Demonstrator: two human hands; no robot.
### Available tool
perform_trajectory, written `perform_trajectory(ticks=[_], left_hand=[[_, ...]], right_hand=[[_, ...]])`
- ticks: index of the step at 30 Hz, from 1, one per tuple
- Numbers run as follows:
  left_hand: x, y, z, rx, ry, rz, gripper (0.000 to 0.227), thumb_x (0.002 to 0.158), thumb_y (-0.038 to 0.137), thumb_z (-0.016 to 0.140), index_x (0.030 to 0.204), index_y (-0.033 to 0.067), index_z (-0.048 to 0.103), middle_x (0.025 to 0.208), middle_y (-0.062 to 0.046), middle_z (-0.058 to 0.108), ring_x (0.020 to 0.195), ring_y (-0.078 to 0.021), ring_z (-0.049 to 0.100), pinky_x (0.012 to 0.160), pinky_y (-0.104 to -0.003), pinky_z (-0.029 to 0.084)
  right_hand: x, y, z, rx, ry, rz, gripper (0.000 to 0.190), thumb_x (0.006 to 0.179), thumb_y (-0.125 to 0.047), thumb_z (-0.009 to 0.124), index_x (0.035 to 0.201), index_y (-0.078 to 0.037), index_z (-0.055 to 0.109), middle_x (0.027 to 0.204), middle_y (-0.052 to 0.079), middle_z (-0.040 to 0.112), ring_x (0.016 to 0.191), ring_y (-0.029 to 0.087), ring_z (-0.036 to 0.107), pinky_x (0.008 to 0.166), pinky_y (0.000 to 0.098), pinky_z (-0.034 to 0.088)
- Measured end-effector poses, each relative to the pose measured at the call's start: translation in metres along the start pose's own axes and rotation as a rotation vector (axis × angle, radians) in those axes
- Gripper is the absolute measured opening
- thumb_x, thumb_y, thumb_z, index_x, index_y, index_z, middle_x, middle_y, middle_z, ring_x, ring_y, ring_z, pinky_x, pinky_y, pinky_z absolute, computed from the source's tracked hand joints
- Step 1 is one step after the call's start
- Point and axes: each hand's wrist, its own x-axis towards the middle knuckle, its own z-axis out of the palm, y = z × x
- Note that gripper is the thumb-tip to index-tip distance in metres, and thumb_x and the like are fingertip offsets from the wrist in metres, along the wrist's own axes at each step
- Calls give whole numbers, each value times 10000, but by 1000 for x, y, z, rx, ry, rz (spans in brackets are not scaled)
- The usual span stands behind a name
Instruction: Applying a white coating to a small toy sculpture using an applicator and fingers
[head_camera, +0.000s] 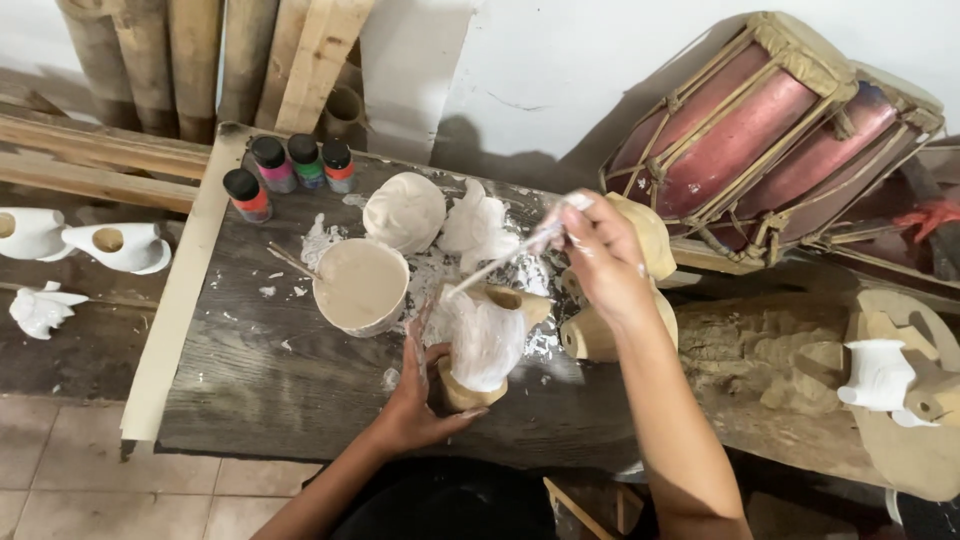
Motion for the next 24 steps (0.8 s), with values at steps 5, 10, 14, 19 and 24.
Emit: perform_trajectory(ticks=[5, 10, 14, 19, 24], left_hand=[[-3, -2, 0, -55, 27, -44, 1497, 744, 170, 948, 1543, 109, -317, 1440, -264, 469, 1360, -324, 540, 1111, -412, 467], [-4, -12, 1, 19, 26, 84, 1486, 754, 160, 953, 1547, 71, -300, 1421, -281, 479, 1350, -336, 538, 1089, -411, 488], [2, 6, -1, -90, 12, -25, 1432, 742, 128, 941, 1562, 56, -230, 1418, -248, 474, 1349, -310, 537, 1109, -381, 456], [7, 14, -2, -57, 17, 38, 1386, 753, 121, 939, 1556, 33, -187, 1640, -204, 99, 1314, -275, 510, 1076, -377, 511], [5, 2, -2, 58, 12, 197, 1474, 782, 114, 947, 1549, 115, -312, 1686, -259, -80, 1309, -341, 536, 1057, -465, 556]], right_hand=[[-30, 33, -21, 342, 255, 98, 178, 1061, -191, 584, 1000, -30, 628, 890, 79, 628, 793, 173, 615, 757, 272, 538], [-36, 33, -17, 183, 268, 90, 261, 1064, -283, 569, 931, -63, 618, 854, 78, 640, 752, 156, 615, 694, 262, 514], [-35, 34, -11, 49, 274, 57, 287, 1084, -281, 527, 902, -77, 615, 847, 42, 642, 772, 116, 562, 750, 239, 451], [-37, 45, -11, -8, 333, 83, 227, 1085, -260, 536, 937, -101, 600, 864, -16, 574, 792, 75, 522, 742, 219, 433], [-43, 41, -14, -24, 336, 66, 224, 1092, -261, 523, 1032, -72, 628, 888, 9, 620, 793, 88, 558, 737, 217, 470]])
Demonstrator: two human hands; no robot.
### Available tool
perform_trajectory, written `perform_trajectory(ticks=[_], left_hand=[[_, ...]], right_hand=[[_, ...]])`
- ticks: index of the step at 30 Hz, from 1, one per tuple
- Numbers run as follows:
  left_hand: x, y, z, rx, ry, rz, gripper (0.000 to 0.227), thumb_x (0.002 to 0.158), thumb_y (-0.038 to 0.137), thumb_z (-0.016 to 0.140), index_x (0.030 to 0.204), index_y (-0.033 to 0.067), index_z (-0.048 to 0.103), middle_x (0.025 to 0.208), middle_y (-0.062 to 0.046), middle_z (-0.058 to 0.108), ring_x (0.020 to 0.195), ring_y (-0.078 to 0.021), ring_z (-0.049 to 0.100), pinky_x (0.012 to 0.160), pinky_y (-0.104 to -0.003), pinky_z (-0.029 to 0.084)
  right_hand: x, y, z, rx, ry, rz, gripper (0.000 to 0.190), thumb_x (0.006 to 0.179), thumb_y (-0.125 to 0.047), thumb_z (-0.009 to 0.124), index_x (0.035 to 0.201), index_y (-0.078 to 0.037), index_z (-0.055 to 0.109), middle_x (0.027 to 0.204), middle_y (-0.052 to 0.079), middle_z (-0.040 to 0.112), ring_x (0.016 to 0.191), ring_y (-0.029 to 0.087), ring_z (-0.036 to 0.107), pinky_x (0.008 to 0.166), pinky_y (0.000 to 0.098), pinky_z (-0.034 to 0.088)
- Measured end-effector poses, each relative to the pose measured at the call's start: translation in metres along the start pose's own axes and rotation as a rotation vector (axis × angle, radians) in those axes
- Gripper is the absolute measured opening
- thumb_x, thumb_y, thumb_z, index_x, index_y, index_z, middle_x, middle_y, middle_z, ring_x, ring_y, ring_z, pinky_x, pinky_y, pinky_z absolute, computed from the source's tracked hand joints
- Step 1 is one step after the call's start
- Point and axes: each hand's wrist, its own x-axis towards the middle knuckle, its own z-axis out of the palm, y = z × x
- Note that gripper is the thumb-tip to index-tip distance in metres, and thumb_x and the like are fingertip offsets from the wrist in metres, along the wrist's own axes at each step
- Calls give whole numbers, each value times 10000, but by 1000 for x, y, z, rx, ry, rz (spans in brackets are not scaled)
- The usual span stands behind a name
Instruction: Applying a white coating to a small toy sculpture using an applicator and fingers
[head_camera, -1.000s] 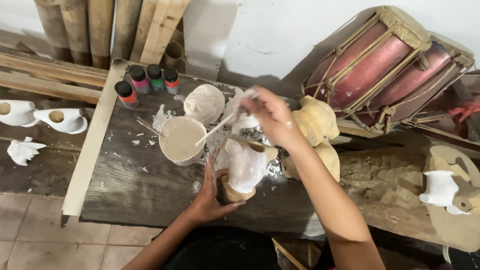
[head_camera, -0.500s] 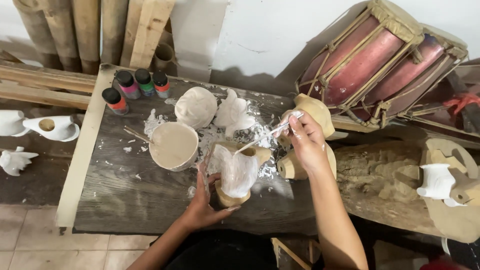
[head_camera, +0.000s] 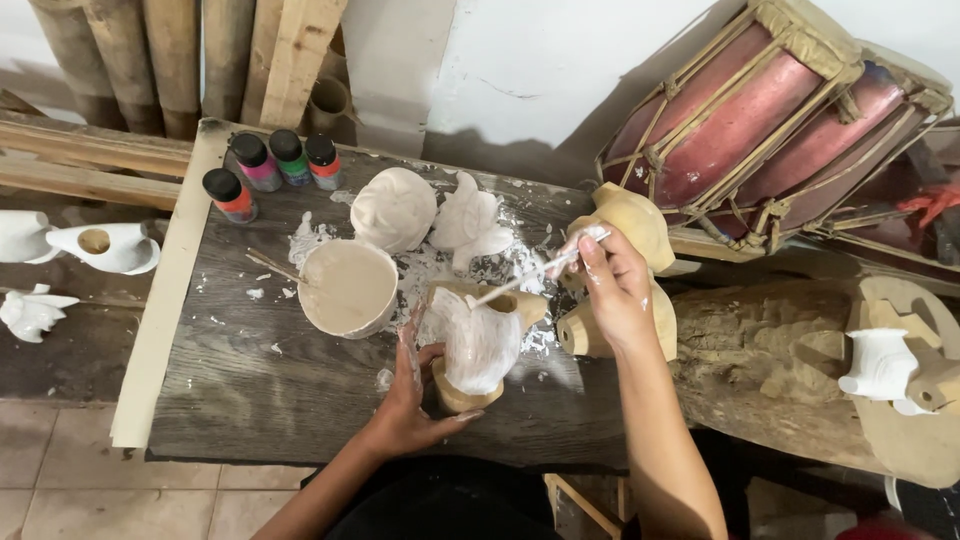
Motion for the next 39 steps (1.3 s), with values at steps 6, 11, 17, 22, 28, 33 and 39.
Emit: perform_trajectory(ticks=[6, 11, 17, 22, 28, 33, 39], left_hand=[[7, 14, -1, -94, -29, -139, 1459, 771, 107, 933, 1526, 68, -315, 1389, -260, 482, 1339, -334, 546, 1104, -394, 484], [24, 38, -6, -119, -10, -207, 1368, 734, 128, 937, 1553, 35, -155, 1698, -207, -124, 1298, -288, 549, 1089, -400, 535], [-1, -3, 3, 3, 11, 25, 1493, 781, 102, 951, 1551, 146, -327, 1697, -264, -85, 1323, -322, 538, 1075, -437, 522], [5, 8, 1, -48, -7, -84, 1445, 772, 127, 942, 1541, 85, -281, 1692, -237, -92, 1312, -313, 535, 1076, -438, 524], [4, 7, 2, -38, 16, 8, 1465, 788, 90, 933, 1547, 144, -319, 1548, -316, 146, 1330, -338, 552, 1101, -436, 476], [1, 4, 1, 127, 25, 89, 1486, 795, 159, 947, 1549, 138, -333, 1651, -395, -112, 1297, -352, 592, 1104, -481, 471], [4, 11, -2, 111, 10, 68, 1491, 792, 153, 950, 1541, 134, -339, 1645, -398, -140, 1325, -391, 568, 1056, -484, 527]], right_hand=[[-6, -11, 4, -182, 47, -37, 238, 1087, -275, 531, 1018, -80, 648, 867, 8, 673, 774, 89, 621, 718, 216, 499], [-6, -31, 13, -175, 3, -100, 302, 1100, -309, 490, 962, -81, 632, 859, 28, 669, 788, 117, 601, 737, 248, 482], [-15, -11, 6, -285, -168, -357, 184, 1103, -125, 475, 1063, -64, 644, 922, 32, 644, 824, 119, 604, 755, 239, 520], [-18, -37, 20, -237, -33, -234, 248, 1099, -172, 471, 1031, -9, 645, 962, 95, 665, 904, 197, 672, 856, 300, 556], [-18, -41, 23, -279, -210, -425, 203, 1084, -60, 436, 1005, -20, 618, 899, 81, 658, 809, 188, 652, 761, 290, 568], [-20, -51, 34, -343, -169, -427, 217, 1079, -85, 471, 1018, 11, 656, 942, 110, 662, 891, 225, 641, 813, 317, 520], [-17, -65, 39, -398, -322, -498, 210, 942, 164, 494, 968, 21, 646, 914, 116, 680, 882, 250, 616, 744, 335, 541]])
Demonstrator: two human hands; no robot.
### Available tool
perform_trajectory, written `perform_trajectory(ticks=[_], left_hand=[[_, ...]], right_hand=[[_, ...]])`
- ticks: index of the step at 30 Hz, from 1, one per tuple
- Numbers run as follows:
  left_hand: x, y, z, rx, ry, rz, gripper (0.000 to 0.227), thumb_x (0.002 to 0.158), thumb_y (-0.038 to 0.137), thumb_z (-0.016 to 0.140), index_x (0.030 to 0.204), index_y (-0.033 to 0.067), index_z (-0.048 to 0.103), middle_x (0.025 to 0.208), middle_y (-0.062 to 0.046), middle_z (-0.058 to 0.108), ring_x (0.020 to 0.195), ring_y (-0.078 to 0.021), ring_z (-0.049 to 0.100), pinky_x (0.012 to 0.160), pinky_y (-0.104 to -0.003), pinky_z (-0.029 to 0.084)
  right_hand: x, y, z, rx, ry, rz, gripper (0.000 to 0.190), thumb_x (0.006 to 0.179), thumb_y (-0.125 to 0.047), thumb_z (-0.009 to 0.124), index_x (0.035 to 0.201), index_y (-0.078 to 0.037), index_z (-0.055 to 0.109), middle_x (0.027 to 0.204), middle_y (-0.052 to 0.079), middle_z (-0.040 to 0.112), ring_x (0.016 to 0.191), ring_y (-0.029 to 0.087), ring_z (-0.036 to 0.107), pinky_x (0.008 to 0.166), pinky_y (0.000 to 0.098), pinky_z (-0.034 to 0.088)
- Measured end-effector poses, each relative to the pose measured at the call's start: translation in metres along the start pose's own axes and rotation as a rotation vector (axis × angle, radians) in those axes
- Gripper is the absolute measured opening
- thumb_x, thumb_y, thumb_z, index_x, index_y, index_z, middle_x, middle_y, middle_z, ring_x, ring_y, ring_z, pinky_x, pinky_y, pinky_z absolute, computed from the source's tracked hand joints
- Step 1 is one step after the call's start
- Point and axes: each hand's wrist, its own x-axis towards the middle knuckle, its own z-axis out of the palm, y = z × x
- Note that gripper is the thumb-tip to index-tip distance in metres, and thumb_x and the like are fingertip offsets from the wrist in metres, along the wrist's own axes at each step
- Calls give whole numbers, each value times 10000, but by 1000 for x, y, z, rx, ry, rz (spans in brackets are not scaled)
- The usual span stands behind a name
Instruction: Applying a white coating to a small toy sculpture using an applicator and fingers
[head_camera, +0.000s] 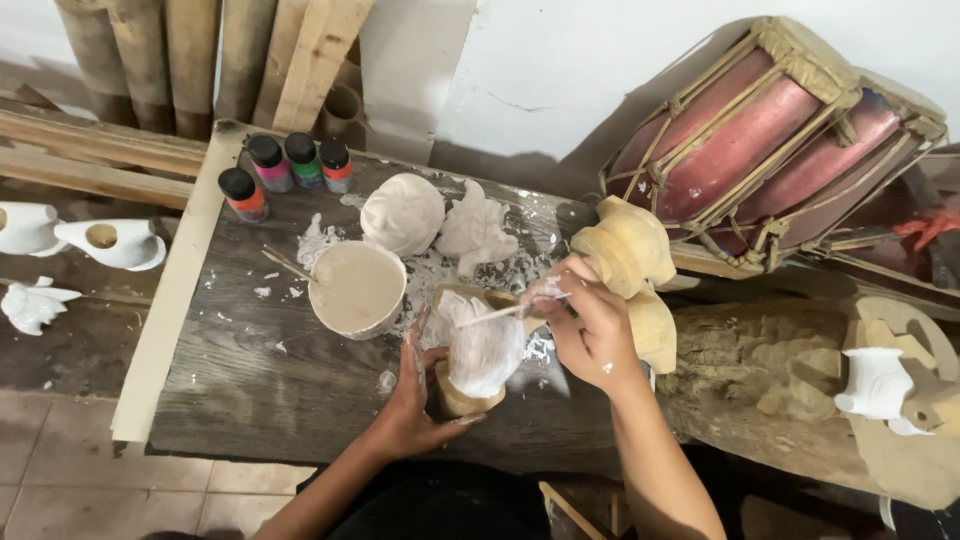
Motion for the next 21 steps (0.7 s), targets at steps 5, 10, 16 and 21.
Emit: perform_trajectory(ticks=[5, 10, 16, 21], left_hand=[[10, 8, -1, -64, 18, -24, 1465, 780, 140, 949, 1566, 153, -288, 1673, -347, -131, 1264, -362, 606, 1047, -462, 531], [-5, -9, 5, -15, 21, -21, 1481, 787, 162, 947, 1545, 108, -325, 1670, -363, 8, 1335, -354, 556, 1100, -477, 476], [-7, -15, 9, -116, 25, -24, 1507, 776, 104, 948, 1535, 172, -352, 1679, -332, -38, 1321, -323, 547, 1100, -445, 486], [-12, -15, 10, -191, 14, -68, 1481, 792, 81, 931, 1537, 166, -346, 1431, -308, 438, 1349, -375, 549, 1090, -458, 496]], right_hand=[[11, -2, 4, -25, -2, -44, 144, 1036, 27, 501, 984, 21, 635, 891, 92, 675, 870, 251, 536, 728, 342, 455], [1, 7, 0, -44, 2, -35, 206, 971, 143, 521, 1024, -7, 652, 946, 79, 689, 882, 232, 584, 778, 332, 492], [-17, 25, -11, 54, 67, 26, 163, 1037, -6, 461, 1031, -2, 625, 937, 94, 645, 852, 200, 634, 774, 305, 575], [-9, 20, -8, 141, 188, 162, 249, 1104, -167, 457, 1008, -22, 636, 912, 83, 642, 847, 194, 645, 816, 301, 545]])
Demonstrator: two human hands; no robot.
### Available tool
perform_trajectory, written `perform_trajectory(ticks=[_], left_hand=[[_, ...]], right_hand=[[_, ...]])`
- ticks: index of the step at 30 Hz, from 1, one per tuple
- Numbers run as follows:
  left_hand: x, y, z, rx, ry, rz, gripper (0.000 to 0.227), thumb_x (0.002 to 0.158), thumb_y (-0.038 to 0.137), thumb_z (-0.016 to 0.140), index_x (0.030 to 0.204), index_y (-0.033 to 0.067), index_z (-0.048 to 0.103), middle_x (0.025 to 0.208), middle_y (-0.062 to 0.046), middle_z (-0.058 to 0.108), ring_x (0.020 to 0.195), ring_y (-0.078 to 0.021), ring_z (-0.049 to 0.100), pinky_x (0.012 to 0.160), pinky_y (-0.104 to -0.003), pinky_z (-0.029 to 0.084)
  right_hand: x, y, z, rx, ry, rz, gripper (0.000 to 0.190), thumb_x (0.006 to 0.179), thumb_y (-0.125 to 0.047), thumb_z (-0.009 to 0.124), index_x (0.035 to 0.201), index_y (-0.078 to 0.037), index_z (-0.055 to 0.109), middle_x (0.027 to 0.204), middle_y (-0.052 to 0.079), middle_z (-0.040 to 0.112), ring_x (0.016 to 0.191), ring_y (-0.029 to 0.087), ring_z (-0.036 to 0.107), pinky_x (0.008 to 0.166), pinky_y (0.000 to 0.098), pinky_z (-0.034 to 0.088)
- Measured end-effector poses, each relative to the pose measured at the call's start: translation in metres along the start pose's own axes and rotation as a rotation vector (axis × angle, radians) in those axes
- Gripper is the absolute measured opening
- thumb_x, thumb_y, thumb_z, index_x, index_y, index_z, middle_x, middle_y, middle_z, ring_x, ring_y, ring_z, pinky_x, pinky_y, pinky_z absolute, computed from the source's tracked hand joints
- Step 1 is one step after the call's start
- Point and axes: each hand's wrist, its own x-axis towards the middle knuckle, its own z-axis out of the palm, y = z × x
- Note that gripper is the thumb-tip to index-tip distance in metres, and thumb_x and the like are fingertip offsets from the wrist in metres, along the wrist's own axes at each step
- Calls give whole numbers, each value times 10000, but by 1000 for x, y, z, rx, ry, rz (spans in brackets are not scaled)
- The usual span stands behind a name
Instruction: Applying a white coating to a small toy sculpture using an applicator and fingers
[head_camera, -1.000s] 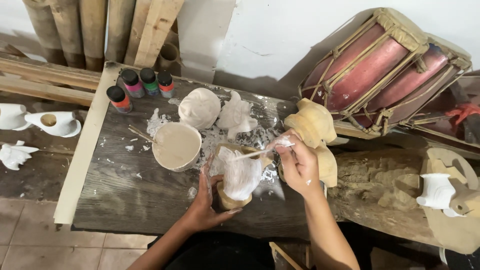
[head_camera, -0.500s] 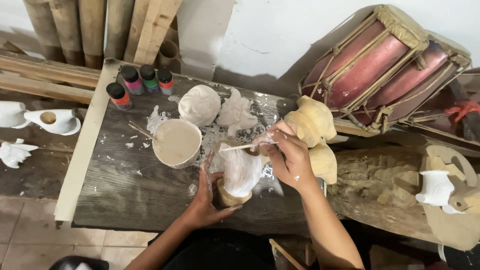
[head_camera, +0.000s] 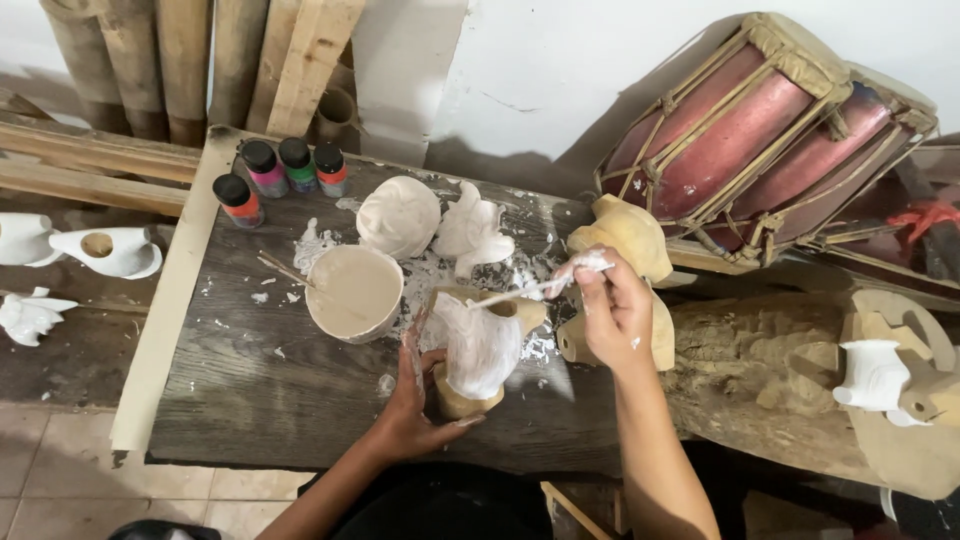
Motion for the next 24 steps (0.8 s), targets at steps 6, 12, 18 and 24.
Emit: perform_trajectory(ticks=[6, 12, 18, 24], left_hand=[[-2, 0, -2, -37, -37, -72, 1496, 802, 57, 920, 1512, 191, -390, 1443, -262, 427, 1365, -355, 532, 1093, -414, 468], [-3, -5, -3, 78, -28, -53, 1496, 797, 157, 935, 1509, 105, -379, 1409, -286, 467, 1347, -359, 513, 1088, -430, 465], [8, 15, -3, -75, -16, -189, 1431, 764, 144, 941, 1556, 85, -250, 1399, -260, 456, 1337, -336, 555, 1099, -415, 471], [5, 14, -2, -105, -4, -198, 1417, 775, 116, 926, 1559, 86, -254, 1410, -227, 456, 1346, -324, 543, 1109, -396, 451]], right_hand=[[-7, 21, 5, -75, 125, 116, 278, 1102, -247, 487, 1040, -35, 655, 943, 33, 605, 853, 143, 575, 761, 259, 461], [-10, 12, 4, 141, 92, 102, 238, 1108, -176, 459, 1024, -12, 609, 900, 110, 651, 778, 216, 697, 769, 315, 599], [-13, 13, 5, 79, 174, 153, 292, 1090, -259, 500, 936, -38, 613, 862, 94, 675, 803, 196, 666, 797, 310, 546], [-11, 31, 13, 20, 194, 205, 311, 1092, -313, 501, 986, -62, 650, 903, 18, 630, 814, 124, 603, 737, 244, 477]])
